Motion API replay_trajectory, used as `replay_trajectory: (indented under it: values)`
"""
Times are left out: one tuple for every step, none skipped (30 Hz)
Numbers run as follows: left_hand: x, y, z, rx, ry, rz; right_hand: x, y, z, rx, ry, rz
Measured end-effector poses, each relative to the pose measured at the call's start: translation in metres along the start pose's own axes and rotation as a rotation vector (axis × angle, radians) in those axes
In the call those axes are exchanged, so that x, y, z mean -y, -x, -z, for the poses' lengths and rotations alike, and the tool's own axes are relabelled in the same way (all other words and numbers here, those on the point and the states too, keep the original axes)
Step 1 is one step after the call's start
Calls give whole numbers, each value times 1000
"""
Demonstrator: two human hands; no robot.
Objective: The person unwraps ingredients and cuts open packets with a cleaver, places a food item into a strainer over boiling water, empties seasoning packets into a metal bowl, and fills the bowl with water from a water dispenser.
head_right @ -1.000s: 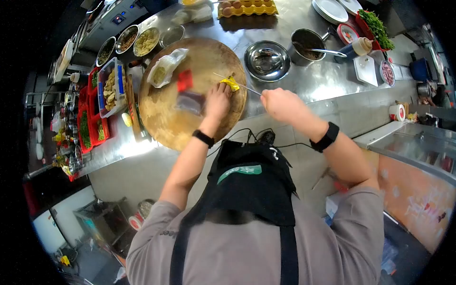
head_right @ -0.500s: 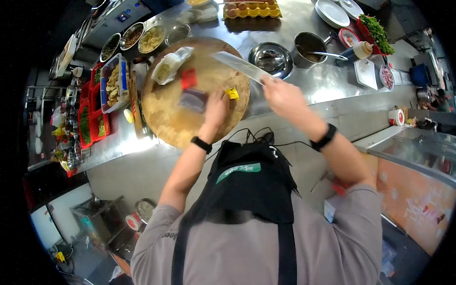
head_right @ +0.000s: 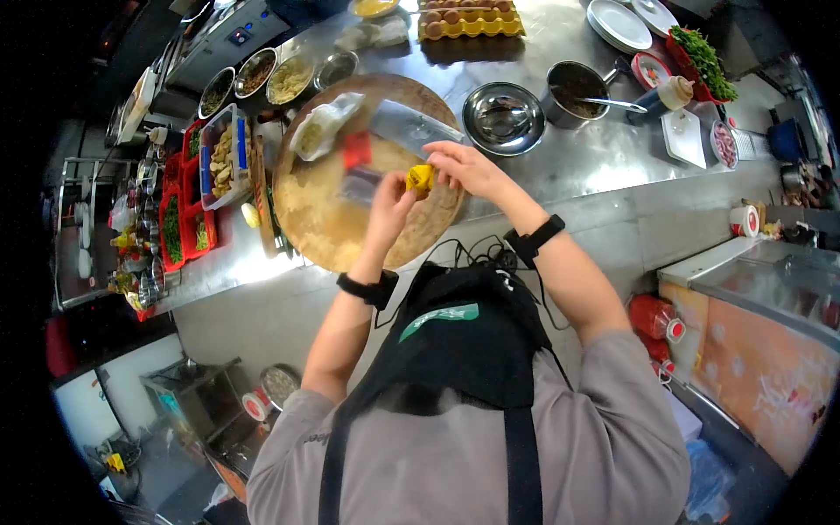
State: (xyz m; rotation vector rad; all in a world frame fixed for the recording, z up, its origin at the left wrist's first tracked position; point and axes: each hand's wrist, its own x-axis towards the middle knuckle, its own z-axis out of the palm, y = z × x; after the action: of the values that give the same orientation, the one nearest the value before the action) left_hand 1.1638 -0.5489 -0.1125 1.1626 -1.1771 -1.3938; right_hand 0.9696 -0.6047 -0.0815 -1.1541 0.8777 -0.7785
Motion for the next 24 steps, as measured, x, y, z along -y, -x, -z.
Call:
replay_trajectory:
  values:
    - [-4, -4, -5, 7, -4, -5, 6, 2, 2, -6, -1, 7]
    - [-7, -8, -11, 13, -37, -17, 12, 6, 5, 36, 108, -6]
    - [-13, -12, -18, 18, -71, -28, 22, 11, 6, 77, 216, -21]
    - [-19, -16, -23, 24, -73, -31, 33, 16, 8, 34, 266, -58]
    - [-28, -19, -29, 45, -133, 6, 28, 15, 14, 30, 265, -54]
    - [-33, -23, -35, 64, -193, 41, 18, 13, 21, -12, 250, -31]
    - [-28, -28, -41, 67, -197, 41, 8, 11, 29, -53, 233, -10]
    - [-25, -32, -51, 47, -147, -101, 5, 11, 35, -57, 230, -7]
    - [-22, -36, -61, 29, -96, -242, 2, 11, 42, -129, -18, 17]
    - [-18, -36, -71, 36, -99, -242, 0, 12, 49, -199, -266, 42]
    - [-34, -32, -87, 1, 13, -190, -4, 12, 57, -205, -270, 47]
    - [-43, -30, -99, -34, 123, -138, -10, 12, 69, -321, -398, 33]
    - [-38, -35, -107, -26, 120, -137, -16, 13, 80, -438, -527, 19]
    - [-30, -42, -112, -148, 204, -128, -30, 13, 101, -483, -575, 63]
    - [-31, -50, -119, -271, 288, -118, -32, 20, 115, -560, -537, 86]
    - [-35, -62, -118, -232, 83, 18, -33, 32, 132, -572, -418, 63]
    - [-32, -72, -121, -235, 78, 22, -35, 45, 145, -578, -295, 33]
    - [-24, -85, -124, -165, -153, 93, -36, 53, 149, -547, -291, -2]
    - [-14, -99, -125, -90, -384, 164, -39, 60, 151, -548, -297, -5]
    - [16, -119, -121, -66, -661, -15, -37, 69, 149, -530, -233, -55]
    - [18, -133, -124, -59, -667, -11, -36, 76, 149, -514, -169, -104]
    - [20, -145, -128, 33, -814, 29, -45, 81, 151, -483, -134, -104]
    - [15, -151, -134, 89, -881, 87, -47, 83, 153, -492, -144, -105]
    - [12, -157, -140, 149, -949, 142, -50, 84, 152, -465, -95, -88]
